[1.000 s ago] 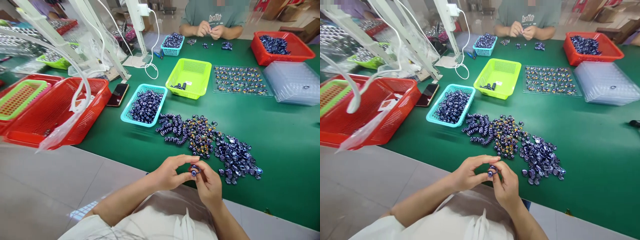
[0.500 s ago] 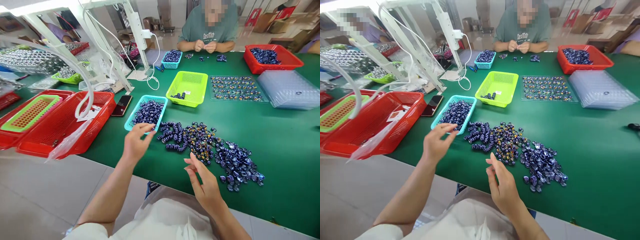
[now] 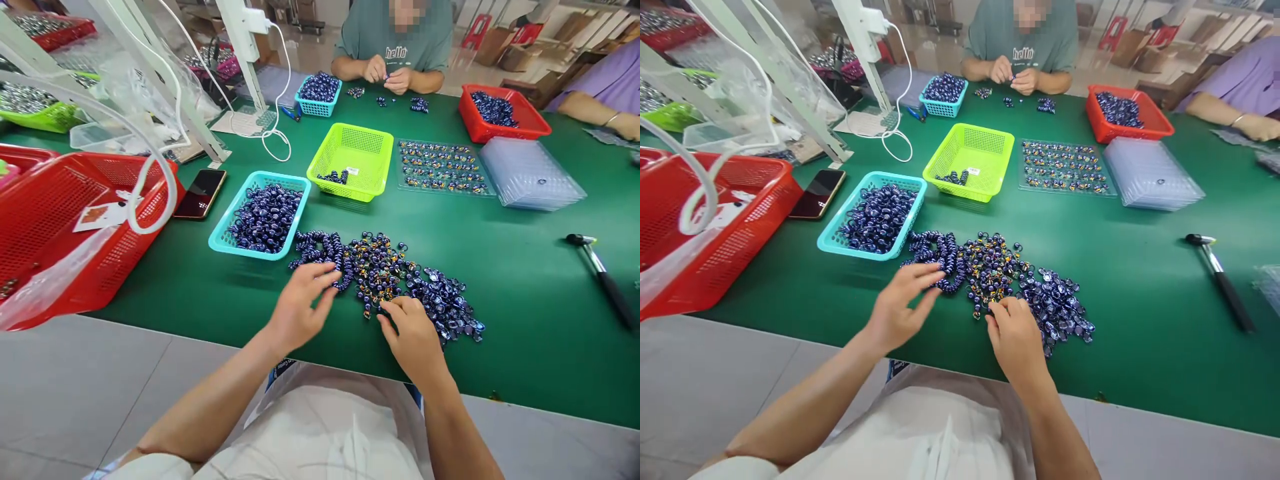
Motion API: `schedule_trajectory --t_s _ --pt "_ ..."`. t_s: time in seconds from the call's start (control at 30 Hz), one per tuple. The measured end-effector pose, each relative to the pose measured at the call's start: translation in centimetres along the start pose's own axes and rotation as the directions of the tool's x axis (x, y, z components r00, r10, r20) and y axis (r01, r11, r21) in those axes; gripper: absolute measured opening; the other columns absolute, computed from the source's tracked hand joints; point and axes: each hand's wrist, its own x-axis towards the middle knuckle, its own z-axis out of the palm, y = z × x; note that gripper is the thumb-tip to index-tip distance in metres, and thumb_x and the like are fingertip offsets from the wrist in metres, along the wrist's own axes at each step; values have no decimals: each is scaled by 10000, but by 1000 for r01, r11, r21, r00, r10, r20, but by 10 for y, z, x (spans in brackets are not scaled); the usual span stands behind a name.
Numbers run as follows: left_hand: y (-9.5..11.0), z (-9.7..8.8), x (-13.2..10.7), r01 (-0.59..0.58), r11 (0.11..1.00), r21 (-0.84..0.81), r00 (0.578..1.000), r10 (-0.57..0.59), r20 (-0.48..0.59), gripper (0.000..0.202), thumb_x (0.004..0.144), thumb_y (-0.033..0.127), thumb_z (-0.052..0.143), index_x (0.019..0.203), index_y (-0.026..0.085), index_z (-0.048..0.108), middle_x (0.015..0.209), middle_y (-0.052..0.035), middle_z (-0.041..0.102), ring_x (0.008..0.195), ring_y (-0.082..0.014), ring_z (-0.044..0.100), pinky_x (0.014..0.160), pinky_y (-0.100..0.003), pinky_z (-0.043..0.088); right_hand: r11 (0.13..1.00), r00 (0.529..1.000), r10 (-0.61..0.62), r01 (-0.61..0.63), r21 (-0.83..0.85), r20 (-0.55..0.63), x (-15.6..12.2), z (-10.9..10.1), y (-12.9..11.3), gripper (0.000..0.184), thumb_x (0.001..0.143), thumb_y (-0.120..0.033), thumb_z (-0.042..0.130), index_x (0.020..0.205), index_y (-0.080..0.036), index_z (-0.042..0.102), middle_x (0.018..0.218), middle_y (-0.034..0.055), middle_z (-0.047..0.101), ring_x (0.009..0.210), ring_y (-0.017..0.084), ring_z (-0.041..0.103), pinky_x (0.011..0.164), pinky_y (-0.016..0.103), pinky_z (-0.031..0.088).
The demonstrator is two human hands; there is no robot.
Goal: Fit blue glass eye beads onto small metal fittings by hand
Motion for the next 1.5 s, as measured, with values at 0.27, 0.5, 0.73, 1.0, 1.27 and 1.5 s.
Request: schedule_trajectory --t_s 0.27,0.5,0.73,1.0,1.27,1.5 --pt "26 25 -15 98 944 -316 987 -52 151 277 906 131 603 1167 196 667 1125 -108 709 1049 -211 647 928 -386 539 963 990 111 -85 257 -88 -1 1 -5 120 912 -176 563 1000 -195 641 940 72 665 865 219 600 769 372 510" --pt "41 24 -9 500 651 -572 847 -232 478 259 869 215 672 1118 161 720 1050 -105 726 904 -187 687 828 -318 568 465 897 380 -396 792 226 -21 -9 -17 133 894 -283 657 1023 -268 684 990 18 695 860 159 646 755 270 531" --pt "44 29 -16 672 379 -636 740 -328 587 203 820 274 739 979 149 754 939 -76 727 845 -166 670 799 -289 542 233 877 363 -412 881 314 -26 0 -23 110 898 -278 659 1004 -278 687 905 4 681 803 132 626 717 235 516" --pt "44 17 -9 837 74 -543 544 -225 808 228 741 321 804 887 150 769 836 -46 748 782 -149 664 766 -276 525 667 987 114 -158 728 109 -17 -14 -30 403 809 -283 766 1187 -317 629 1049 32 598 932 183 595 787 312 511" --pt "29 11 -13 915 108 -388 401 -143 905 269 734 349 800 891 132 778 748 -44 743 619 -117 630 670 -259 536 696 990 -72 -39 717 124 -14 -19 -23 308 911 -127 606 1154 -304 672 925 13 652 827 141 638 697 269 522" --pt "29 9 -16 951 64 -302 306 -75 949 258 716 358 811 839 134 776 719 -25 736 598 -107 647 641 -237 549 824 967 -237 149 547 95 -16 -18 -30 320 876 -79 604 1139 -261 613 920 28 636 816 163 603 722 326 501"
